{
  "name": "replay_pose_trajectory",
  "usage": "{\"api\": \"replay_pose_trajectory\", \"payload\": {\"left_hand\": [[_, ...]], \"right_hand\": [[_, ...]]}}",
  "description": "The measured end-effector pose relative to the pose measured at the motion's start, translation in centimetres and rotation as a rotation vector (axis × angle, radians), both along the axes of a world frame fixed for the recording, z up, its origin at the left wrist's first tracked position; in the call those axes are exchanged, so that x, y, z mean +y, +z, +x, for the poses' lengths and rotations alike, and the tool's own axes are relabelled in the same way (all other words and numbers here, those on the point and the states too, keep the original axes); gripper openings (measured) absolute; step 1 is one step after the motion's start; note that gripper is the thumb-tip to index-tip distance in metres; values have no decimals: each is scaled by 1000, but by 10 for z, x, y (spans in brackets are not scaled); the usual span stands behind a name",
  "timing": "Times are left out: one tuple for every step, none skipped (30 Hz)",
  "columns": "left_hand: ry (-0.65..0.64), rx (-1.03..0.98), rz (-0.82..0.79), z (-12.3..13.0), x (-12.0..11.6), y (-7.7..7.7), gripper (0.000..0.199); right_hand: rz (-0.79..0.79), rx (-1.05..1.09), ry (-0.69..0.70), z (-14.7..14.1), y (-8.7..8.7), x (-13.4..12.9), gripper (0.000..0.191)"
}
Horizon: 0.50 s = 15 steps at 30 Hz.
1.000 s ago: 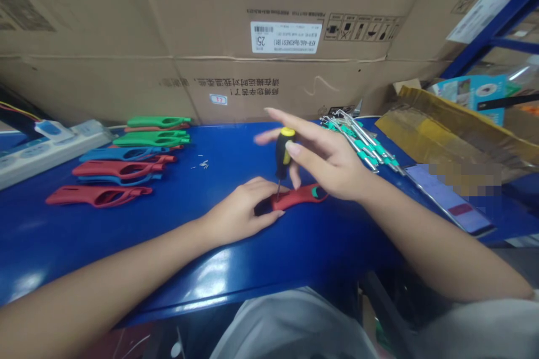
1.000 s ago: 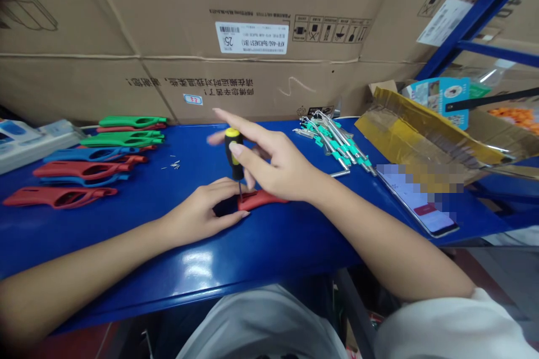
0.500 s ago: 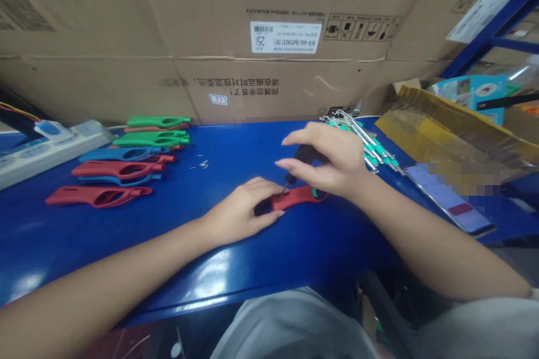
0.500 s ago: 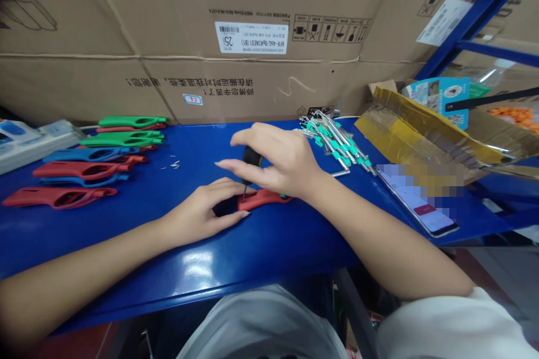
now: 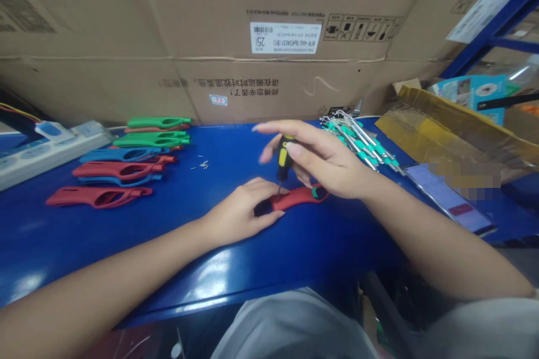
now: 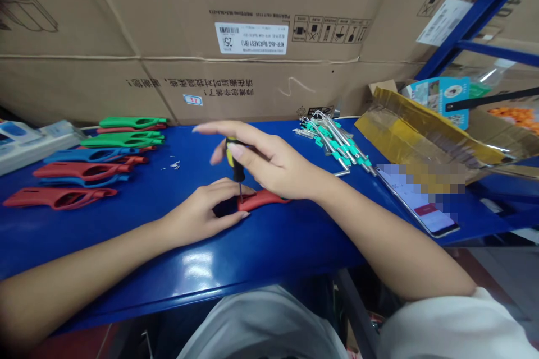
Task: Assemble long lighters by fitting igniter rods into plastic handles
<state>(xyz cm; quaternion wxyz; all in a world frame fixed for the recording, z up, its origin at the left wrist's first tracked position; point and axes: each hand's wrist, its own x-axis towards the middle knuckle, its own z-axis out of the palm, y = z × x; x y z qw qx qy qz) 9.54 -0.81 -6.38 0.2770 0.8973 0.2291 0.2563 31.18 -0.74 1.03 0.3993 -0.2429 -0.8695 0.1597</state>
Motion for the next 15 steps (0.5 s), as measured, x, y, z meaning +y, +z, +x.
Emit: {"api": "replay_pose_trajectory", "payload": {"left_hand": [[2, -6, 6, 0, 0, 0, 30], [5, -17, 14, 0, 0, -1, 30], [9, -29, 24, 0, 0, -1, 30], [12, -36, 31, 0, 0, -2, 31], [12, -35, 32, -1, 0, -2, 31], [10, -27, 29, -1, 0, -2, 31], [8, -15, 21, -1, 0, -2, 31], [7, -4, 13, -1, 0, -1, 30], [7, 2, 8, -1, 0, -1, 30], [7, -1, 9, -1, 0, -1, 29], [10, -8, 15, 0, 0, -1, 30], [12, -14, 22, 0, 0, -1, 30], [13, -22, 30, 0, 0, -1, 31], [14, -27, 34, 0, 0, -1, 32], [14, -27, 32, 0, 0, 0, 33]], "right_hand": [[24, 34, -9, 0, 0, 0, 36], [89, 57, -38, -1, -1, 0, 34], [173, 68, -77, 0, -1, 0, 34], [243, 63, -112, 0, -1, 0, 35], [274, 44, -127, 0, 0, 0, 35], [259, 23, -120, 0, 0, -1, 35], [205, 3, -91, 0, 1, -1, 36], [137, -8, -49, -1, 1, -1, 37], [82, -2, -19, -1, 1, -2, 38], [62, 17, -14, -2, 0, -2, 37], [89, 39, -36, -2, -2, -1, 35], [153, 54, -82, -2, -3, -1, 35], [234, 60, -141, -2, -4, -1, 34], [301, 51, -194, -1, -4, 0, 34], [332, 26, -217, -1, -4, 0, 33]]}}
